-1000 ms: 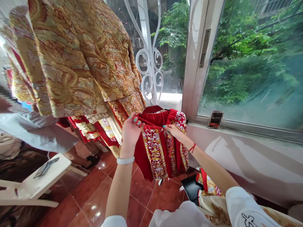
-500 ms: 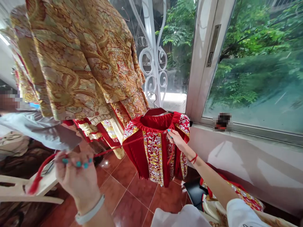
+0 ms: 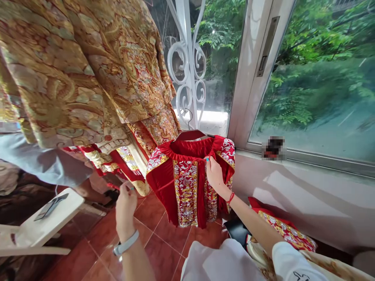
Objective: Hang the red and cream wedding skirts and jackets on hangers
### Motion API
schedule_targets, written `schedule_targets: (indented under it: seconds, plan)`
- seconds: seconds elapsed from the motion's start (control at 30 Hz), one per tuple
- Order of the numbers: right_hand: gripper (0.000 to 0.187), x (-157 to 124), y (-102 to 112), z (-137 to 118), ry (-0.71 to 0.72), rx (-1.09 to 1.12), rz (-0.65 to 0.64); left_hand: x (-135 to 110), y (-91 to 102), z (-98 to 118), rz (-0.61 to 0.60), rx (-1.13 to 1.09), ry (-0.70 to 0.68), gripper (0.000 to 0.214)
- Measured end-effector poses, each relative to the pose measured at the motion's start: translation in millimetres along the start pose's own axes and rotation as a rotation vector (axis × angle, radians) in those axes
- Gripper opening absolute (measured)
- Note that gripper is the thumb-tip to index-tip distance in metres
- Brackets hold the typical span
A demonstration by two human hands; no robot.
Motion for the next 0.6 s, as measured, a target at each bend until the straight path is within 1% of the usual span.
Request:
schedule_targets:
  seconds: [0.03, 0.07, 0.13, 0.17, 0.23, 0.27, 0.3, 0.37, 0.43, 0.5, 0.57, 0.6]
  plan:
    - [0.023, 0, 1, -1, 0.018, -0.054, 0.0, -3, -5.3, 13, -0.014, 0.089, -0.064, 0.049]
    - [0.023, 1, 1, -2, 0.035, -0.102, -0.01, -6, -9.4, 30, 0.002, 0.148, -0.149, 0.052]
    - [0.023, 4, 1, -3, 0.074, -0.165, -0.053, -8, -17.0, 72, 0.066, 0.184, -0.366, 0.058]
    - [0.024, 7, 1, -4, 0.1, -0.166, -0.083, -6, -23.2, 94, 0.072, 0.177, -0.483, 0.061]
    - [0.026, 12, 1, -7, 0.162, -0.101, -0.164, 3, -39.7, 133, 0.028, 0.164, -0.689, 0.07]
    - [0.028, 15, 1, -9, 0.186, -0.039, -0.21, 9, -49.2, 147, -0.015, 0.158, -0.761, 0.074]
    - [0.03, 18, 1, -11, 0.198, 0.034, -0.255, 15, -58.3, 156, -0.061, 0.148, -0.809, 0.075]
    - [0.036, 25, 2, -14, 0.178, 0.173, -0.325, 27, -72.5, 164, -0.134, 0.115, -0.834, 0.064]
    - [0.039, 35, 4, -21, 0.158, 0.25, -0.353, 34, -80.4, 161, -0.193, 0.054, -0.816, 0.046]
    - [0.04, 45, 10, -36, 0.202, 0.24, -0.357, 39, -83.5, 156, -0.275, -0.048, -0.79, 0.029]
    - [0.039, 54, 19, -54, 0.272, 0.191, -0.335, 50, -85.0, 151, -0.393, -0.18, -0.71, 0.012]
    - [0.039, 58, 24, -61, 0.295, 0.174, -0.32, 57, -86.9, 149, -0.468, -0.241, -0.643, 0.013]
Point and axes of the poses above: each hand's wrist, its own x-axis towards the middle knuckle, its own y-axis out of the back of the hand, z = x × y, the point moved 8 cm from there along x, towards the middle knuckle, and after that the axes turned 2 degrees about -z, right-handed, at the moved point
